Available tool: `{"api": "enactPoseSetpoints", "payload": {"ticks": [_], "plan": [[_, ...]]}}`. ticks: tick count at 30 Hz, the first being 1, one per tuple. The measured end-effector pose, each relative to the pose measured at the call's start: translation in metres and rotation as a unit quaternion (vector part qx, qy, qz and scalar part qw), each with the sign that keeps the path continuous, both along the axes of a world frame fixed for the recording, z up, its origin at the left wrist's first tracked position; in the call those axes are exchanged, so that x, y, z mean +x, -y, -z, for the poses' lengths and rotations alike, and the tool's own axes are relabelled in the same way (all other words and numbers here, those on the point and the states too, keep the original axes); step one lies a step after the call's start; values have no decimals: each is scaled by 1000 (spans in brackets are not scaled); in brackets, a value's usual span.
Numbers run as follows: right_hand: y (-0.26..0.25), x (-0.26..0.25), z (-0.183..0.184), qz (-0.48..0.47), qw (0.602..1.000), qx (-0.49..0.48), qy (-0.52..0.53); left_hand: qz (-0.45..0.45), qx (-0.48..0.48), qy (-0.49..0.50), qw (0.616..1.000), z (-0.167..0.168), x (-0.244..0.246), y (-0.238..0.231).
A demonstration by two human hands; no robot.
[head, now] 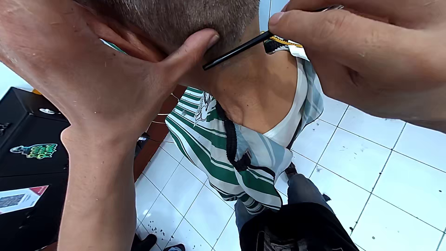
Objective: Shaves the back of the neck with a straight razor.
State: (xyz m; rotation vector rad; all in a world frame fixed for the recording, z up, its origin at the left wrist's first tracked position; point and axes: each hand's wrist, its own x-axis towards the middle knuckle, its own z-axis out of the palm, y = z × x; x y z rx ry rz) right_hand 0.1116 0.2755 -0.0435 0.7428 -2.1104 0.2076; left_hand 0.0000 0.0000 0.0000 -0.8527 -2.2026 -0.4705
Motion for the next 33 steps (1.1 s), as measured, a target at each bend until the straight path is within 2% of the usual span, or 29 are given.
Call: {"api": "enactPoseSetpoints", "payload": {"ticks": [2,5,6,7,8,9,10,11,12,13,14,15,16,17,18,20,26,33], "plan": [[0,0,0,4,1000,-5,-2,-1,-1,-16,1000,7,-11,9],[2,2,0,34,999,-14,-8,60,0,-217,974,52,-81,64],[2,2,1,33,999,-13,-5,67,-1,-234,970,58,-85,72],[1,2,1,26,1000,-8,-1,57,-17,-209,976,58,-72,73],[0,1,3,16,1000,-4,-1,31,-48,-140,989,48,-42,65],[-1,0,4,8,1000,-2,-2,-4,-53,-24,998,28,-9,43],[-1,1,4,7,1000,-2,-4,-31,-48,48,997,16,9,28],[0,1,3,12,1000,-3,-5,-33,-58,63,996,17,11,32],[1,1,3,22,1000,-8,-11,-9,-81,13,997,33,-2,55],[1,2,2,31,999,-13,-15,64,-80,-112,988,60,-32,85],[2,2,2,37,999,-13,-14,96,-72,-156,980,71,-45,96],[2,3,2,35,999,-10,-10,73,-67,-112,989,61,-35,84],[1,3,3,28,1000,-6,-6,11,-56,2,998,34,-8,52],[0,3,4,20,1000,-1,-1,-9,-25,39,999,14,4,24],[0,3,5,14,1000,1,4,1,4,15,1000,5,4,6],[0,2,5,10,1000,-2,3,20,17,-19,999,3,-1,-1],[-2,5,6,20,1000,8,13,-18,-26,34,999,12,7,18],[-1,5,2,22,1000,-15,10,26,-2,40,999,13,2,17]]}}
